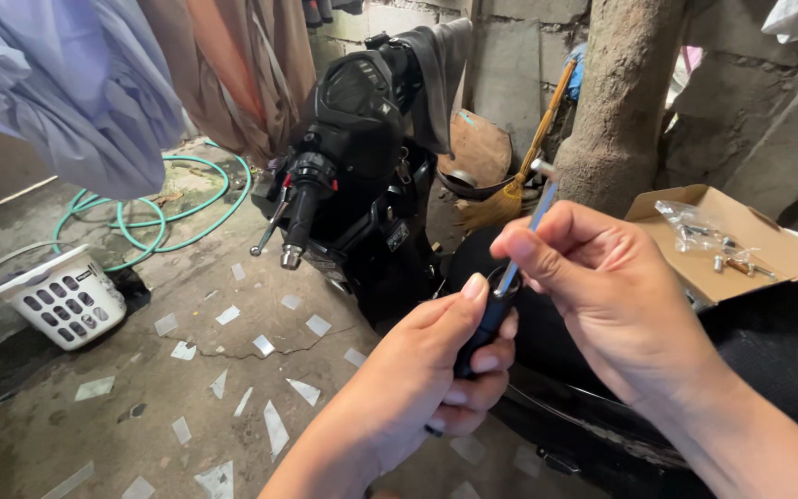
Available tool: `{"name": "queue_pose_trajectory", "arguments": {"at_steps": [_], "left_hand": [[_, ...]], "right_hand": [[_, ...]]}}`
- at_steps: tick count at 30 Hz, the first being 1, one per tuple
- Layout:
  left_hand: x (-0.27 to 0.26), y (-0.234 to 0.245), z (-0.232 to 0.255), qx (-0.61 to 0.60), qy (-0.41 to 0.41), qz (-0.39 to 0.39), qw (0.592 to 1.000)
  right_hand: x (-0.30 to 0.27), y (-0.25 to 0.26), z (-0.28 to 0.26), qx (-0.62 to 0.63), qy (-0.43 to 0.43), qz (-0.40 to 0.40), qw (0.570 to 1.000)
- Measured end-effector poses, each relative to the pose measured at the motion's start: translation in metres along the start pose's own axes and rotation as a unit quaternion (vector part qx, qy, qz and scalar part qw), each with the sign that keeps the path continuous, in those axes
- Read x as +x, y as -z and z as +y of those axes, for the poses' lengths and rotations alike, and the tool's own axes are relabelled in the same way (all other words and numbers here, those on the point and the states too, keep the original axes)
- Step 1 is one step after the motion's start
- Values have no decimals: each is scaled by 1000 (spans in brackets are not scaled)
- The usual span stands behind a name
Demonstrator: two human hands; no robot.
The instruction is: The person assembles a small black plastic component using an Allen key and small metal hardware from a box. They repeatedly insert and tighten a screw into the component while seated on a scooter.
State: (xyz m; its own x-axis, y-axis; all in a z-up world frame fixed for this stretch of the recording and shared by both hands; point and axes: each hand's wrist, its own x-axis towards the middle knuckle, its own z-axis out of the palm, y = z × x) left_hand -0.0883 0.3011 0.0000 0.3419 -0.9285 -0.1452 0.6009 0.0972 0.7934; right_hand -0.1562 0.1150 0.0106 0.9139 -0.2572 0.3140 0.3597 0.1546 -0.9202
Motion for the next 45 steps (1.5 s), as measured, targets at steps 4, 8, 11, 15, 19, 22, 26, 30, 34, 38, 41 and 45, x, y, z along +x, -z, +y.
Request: {"name": "queue_pose_trajectory", "arguments": {"at_steps": [4, 8, 11, 15, 19, 22, 26, 30, 34, 38, 41, 45], "left_hand": [[-2, 12, 12, -1, -6, -13, 1000], [-8, 39, 29, 5, -16, -35, 999], [-11, 69, 53, 39, -18, -40, 998], [-22, 111, 88, 39, -10, -46, 998], [-28, 150, 119, 47, -43, -42, 997], [-34, 174, 139, 44, -49, -56, 996], [-45, 199, 161, 33, -47, -71, 996], [-49, 215, 176, 80, -36, -71, 994], [-44, 220, 177, 92, -31, -69, 993], [-31, 223, 174, 89, -27, -67, 993], [-15, 223, 172, 80, -25, -73, 994], [12, 219, 173, 88, 4, -58, 994]], "right_hand": [[8, -10, -4, -52, -34, 5, 998], [35, -24, 4, -124, -18, -18, 992], [60, -46, 18, -71, 3, -47, 996], [93, -90, 43, -41, 24, -13, 999], [125, -137, 64, -44, 82, 13, 996], [143, -165, 67, -86, 91, 29, 992], [161, -185, 57, -147, 49, 31, 987], [167, -200, 63, -203, 76, 63, 974], [171, -207, 77, -157, 101, 121, 975], [176, -197, 82, -141, 74, 132, 978], [182, -182, 84, -154, 76, 120, 978], [191, -158, 77, -156, 21, 135, 978]]}}
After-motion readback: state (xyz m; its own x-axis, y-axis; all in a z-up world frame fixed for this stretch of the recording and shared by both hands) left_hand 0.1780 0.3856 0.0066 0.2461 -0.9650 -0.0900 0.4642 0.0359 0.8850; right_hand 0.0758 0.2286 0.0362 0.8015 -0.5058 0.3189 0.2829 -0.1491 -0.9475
